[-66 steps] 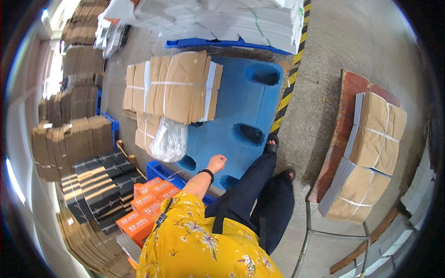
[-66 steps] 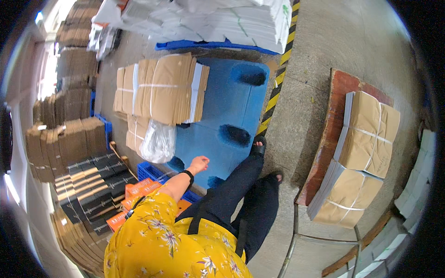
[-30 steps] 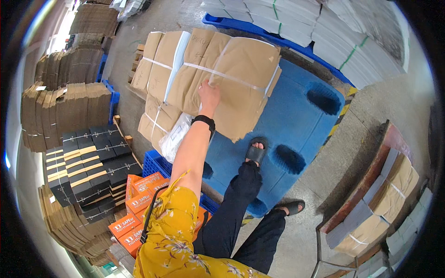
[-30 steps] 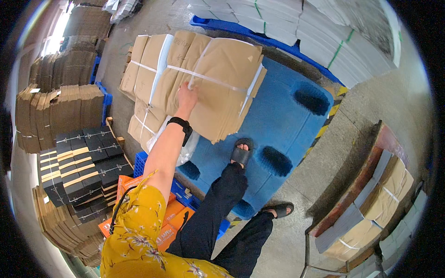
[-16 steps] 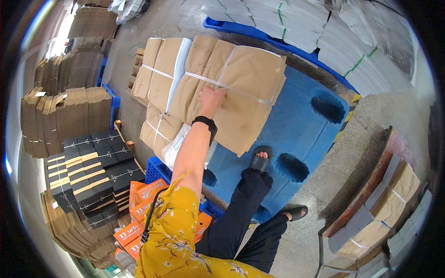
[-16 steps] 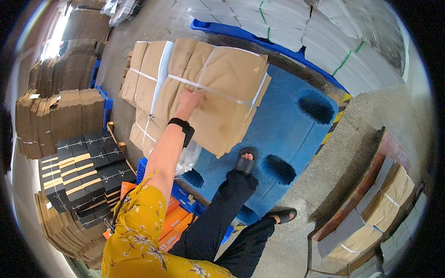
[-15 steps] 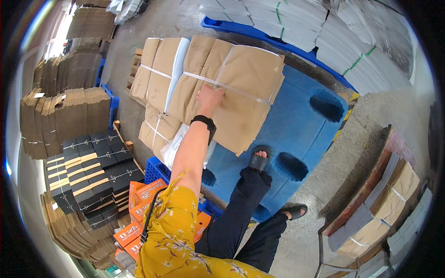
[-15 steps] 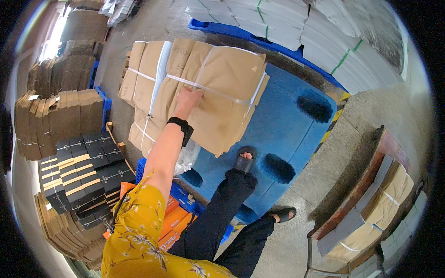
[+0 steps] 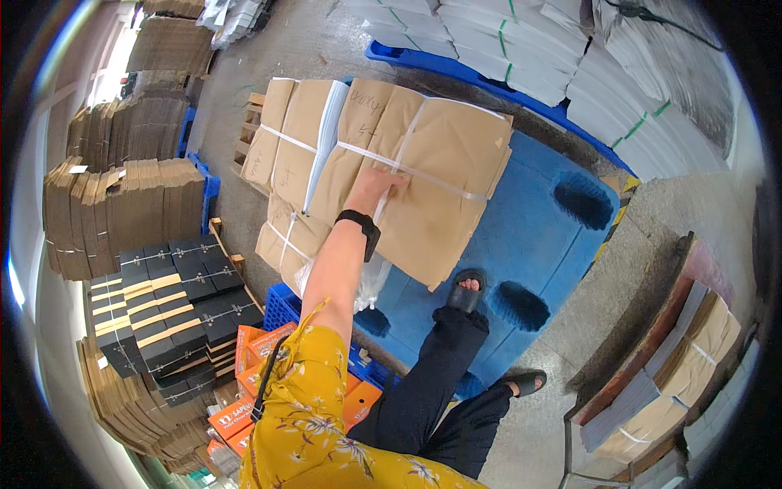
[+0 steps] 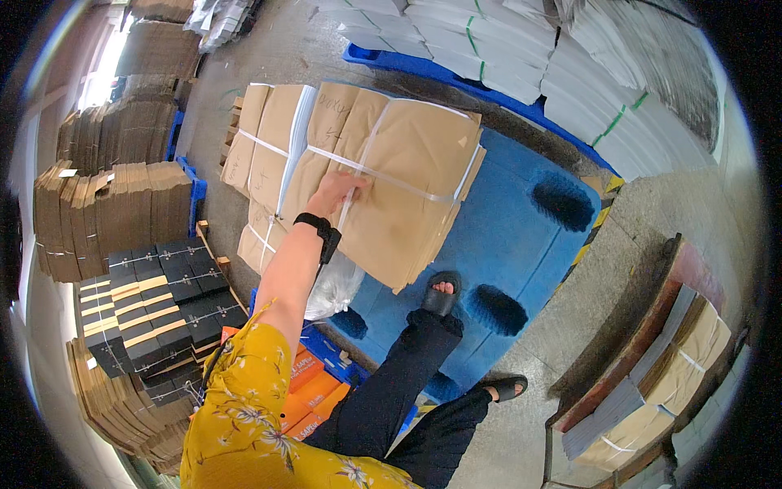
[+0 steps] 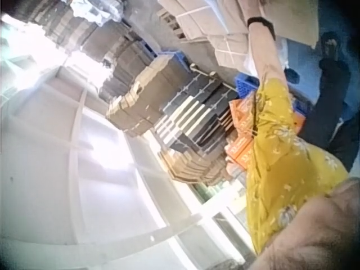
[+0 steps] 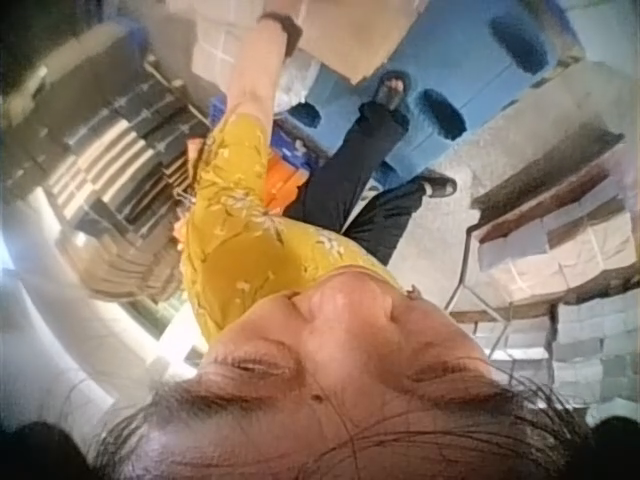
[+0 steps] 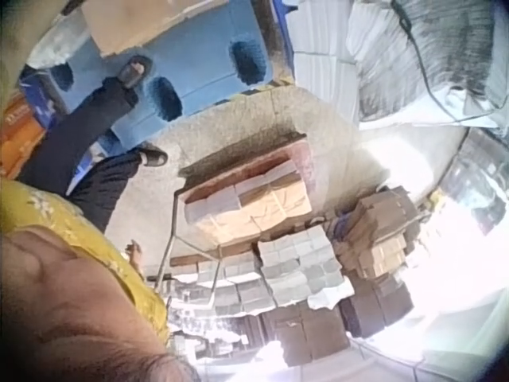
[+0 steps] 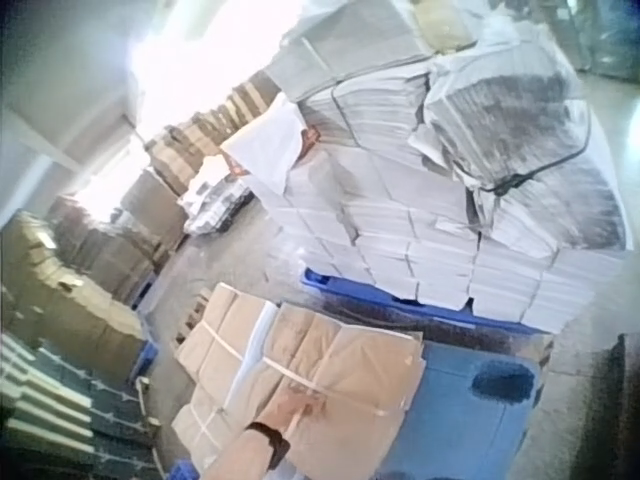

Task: The person transfers a plastic-wrapped bundle and several brown paper packages from a pallet onto a cart. They then push the cart through the warehouse, stopping briefly to rearrange the packages before continuing toward an elevator.

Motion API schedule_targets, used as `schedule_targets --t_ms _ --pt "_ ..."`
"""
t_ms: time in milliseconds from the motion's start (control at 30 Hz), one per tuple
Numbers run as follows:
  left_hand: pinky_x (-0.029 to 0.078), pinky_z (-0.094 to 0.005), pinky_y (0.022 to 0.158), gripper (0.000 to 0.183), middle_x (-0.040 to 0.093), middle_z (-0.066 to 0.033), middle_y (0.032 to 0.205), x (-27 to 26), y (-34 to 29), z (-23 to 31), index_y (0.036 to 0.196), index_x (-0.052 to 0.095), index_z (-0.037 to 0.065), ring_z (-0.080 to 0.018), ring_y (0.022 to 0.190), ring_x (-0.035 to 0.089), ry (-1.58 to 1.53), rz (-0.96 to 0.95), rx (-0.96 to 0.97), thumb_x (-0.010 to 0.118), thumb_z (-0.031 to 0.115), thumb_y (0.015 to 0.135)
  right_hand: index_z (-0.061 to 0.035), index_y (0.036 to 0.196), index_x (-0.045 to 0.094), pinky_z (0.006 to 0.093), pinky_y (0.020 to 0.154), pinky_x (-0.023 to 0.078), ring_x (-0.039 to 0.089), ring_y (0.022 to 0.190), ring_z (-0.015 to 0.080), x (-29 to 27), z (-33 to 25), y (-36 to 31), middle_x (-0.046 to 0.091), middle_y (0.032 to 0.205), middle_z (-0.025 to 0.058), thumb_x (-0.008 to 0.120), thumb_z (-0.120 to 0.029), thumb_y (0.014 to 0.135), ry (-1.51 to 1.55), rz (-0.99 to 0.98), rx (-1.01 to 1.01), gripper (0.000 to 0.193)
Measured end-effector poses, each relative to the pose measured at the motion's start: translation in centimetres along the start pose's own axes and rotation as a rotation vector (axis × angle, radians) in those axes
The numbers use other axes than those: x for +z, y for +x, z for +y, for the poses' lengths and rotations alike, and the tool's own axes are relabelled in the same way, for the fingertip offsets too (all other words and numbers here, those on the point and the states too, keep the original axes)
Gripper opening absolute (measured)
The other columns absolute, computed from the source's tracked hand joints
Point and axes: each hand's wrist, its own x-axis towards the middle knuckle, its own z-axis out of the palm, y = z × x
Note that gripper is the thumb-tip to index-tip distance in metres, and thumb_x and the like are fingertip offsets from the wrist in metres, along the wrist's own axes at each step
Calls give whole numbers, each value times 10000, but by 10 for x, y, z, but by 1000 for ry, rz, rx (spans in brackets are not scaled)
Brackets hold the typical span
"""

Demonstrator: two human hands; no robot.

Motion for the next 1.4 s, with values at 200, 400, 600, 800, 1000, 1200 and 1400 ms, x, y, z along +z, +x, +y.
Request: schedule_targets --t_ms 200,400,600,800,1000,1200,1400 --pt "468 -366 620 118 630 -104 774 -77 13 -26 932 669 41 -254 688 595 194 -226 840 663 85 822 -13 1270 557 385 792 514 630 932 320 25 23 -53 636 1088 198 496 -261 974 175 -31 -10 392" --pt "433 -315 604 273 591 -24 729 -16 -9 -9 839 655 50 -148 677 538 -66 -106 -34 561 282 949 34 1003 636 385 760 500 622 781 333 47 136 -116 652 818 161 536 -136 920 -87 922 372 214" --pt "434 -268 639 435 591 -41 979 -37 0 -10 1263 533 69 -105 770 539 375 15 493 544 394 973 58 1206 585 433 980 439 577 1076 392 12 224 -150 629 1144 251 487 -233 915 -196 1338 842 422" --pt "389 -210 459 328 447 30 609 99 -67 -24 876 526 145 -72 493 425 -261 5 -205 626 454 927 35 1222 579 414 952 441 594 1110 374 8 344 -195 635 1175 245 506 -483 922 500 1318 990 603" --pt "379 -212 456 344 418 31 572 159 -115 24 774 472 157 -91 495 431 -441 34 -375 613 428 931 5 1179 610 416 923 454 609 1074 366 45 323 -158 656 1110 228 494 -451 948 582 1283 973 524" --pt "382 -229 488 258 433 26 610 198 -124 31 819 480 150 -100 529 440 -558 -37 -387 587 347 946 25 1147 589 424 980 423 535 1151 365 24 260 -158 602 1170 216 494 -299 967 365 1230 1152 382" --pt "388 -252 507 326 428 21 605 249 -166 51 809 477 149 -105 538 437 -490 -17 -468 553 419 976 -82 1276 509 450 971 432 520 1155 333 -3 249 -182 531 1224 140 519 -290 966 50 1284 1232 374"
